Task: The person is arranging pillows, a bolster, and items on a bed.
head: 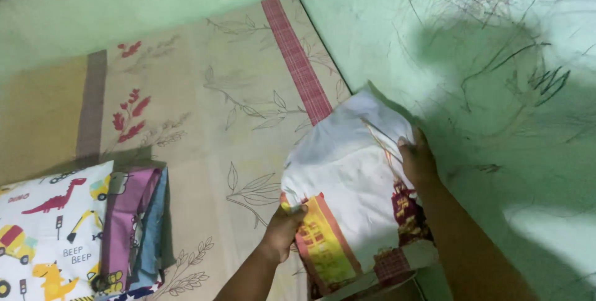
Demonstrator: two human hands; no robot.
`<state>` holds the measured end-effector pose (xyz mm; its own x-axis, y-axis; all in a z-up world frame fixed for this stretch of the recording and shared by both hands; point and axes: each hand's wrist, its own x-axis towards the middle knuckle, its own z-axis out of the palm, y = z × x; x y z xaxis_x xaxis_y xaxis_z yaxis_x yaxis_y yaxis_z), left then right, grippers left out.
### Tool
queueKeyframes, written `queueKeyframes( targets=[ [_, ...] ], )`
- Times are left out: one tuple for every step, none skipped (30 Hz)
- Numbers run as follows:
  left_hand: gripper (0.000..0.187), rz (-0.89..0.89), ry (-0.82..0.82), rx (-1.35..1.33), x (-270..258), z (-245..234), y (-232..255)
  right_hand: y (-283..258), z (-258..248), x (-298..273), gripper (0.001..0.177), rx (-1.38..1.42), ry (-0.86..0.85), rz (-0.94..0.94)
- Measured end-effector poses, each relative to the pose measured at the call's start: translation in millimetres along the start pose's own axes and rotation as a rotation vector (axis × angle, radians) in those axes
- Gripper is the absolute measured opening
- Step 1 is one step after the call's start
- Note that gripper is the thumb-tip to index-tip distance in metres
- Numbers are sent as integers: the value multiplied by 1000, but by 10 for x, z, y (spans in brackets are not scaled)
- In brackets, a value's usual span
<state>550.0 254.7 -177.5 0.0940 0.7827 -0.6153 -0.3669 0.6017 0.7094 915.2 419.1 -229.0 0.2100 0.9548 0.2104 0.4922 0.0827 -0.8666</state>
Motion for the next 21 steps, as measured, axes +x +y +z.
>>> queueKeyframes(
  targets=[
    [52,-16,4,-1,236,-112,-312,337,20,-63,59,-5,-6,15],
    [67,-73,106,275,462,-230,-630,670,43,-135,70,-182,-50,-17],
    [84,-120,200,551,682,-350,-935,965,49,-199,81,-362,-93,-55],
    [84,-132,194,548,802,-419,-1094,1024,22,-349,81,-371,-97,-46],
    [79,-130,196,598,923,-480,-1278,1115,-4,-509,80,-424,-233,200],
    [75,-127,199,649,1047,-537,-1474,1213,-33,-668,79,-472,-370,446],
    [75,-141,194,648,1226,-581,-1583,1355,-18,-811,79,-478,-375,458],
    [73,-101,228,683,1401,-629,-1699,1495,-3,-960,80,-560,-403,543],
    [72,-62,261,720,1576,-683,-1815,1631,15,-1116,80,-642,-429,629],
    [72,-75,256,720,1827,-782,-1934,1767,11,-1245,80,-647,-434,642],
    [63,24,267,681,2100,-882,-2031,1889,14,-1361,90,-572,-416,587],
    [57,122,278,639,2368,-979,-2133,2006,15,-1480,103,-499,-400,531],
    [57,112,270,642,2441,-851,-1964,2132,42,-1545,103,-503,-399,543],
    [55,22,322,475,2517,-720,-1793,2254,66,-1611,101,-455,-354,415],
    [57,-66,375,304,2597,-585,-1612,2367,89,-1653,100,-408,-309,283],
    [57,-74,370,304,2748,-607,-1565,2313,123,-1651,100,-414,-309,291],
    [59,-56,352,168,2881,-626,-1529,2246,142,-1676,97,-510,-301,262],
    [61,-39,333,32,3008,-644,-1489,2169,159,-1701,94,-606,-293,232],
    [61,-50,331,34,2928,-466,-1294,2096,150,-1692,94,-611,-295,243],
    [43,-16,215,-151,2844,-287,-1088,2012,139,-1678,90,-623,-319,288],
    [28,19,100,-336,2770,-114,-845,1919,150,-1635,86,-631,-341,329]
  ],
)
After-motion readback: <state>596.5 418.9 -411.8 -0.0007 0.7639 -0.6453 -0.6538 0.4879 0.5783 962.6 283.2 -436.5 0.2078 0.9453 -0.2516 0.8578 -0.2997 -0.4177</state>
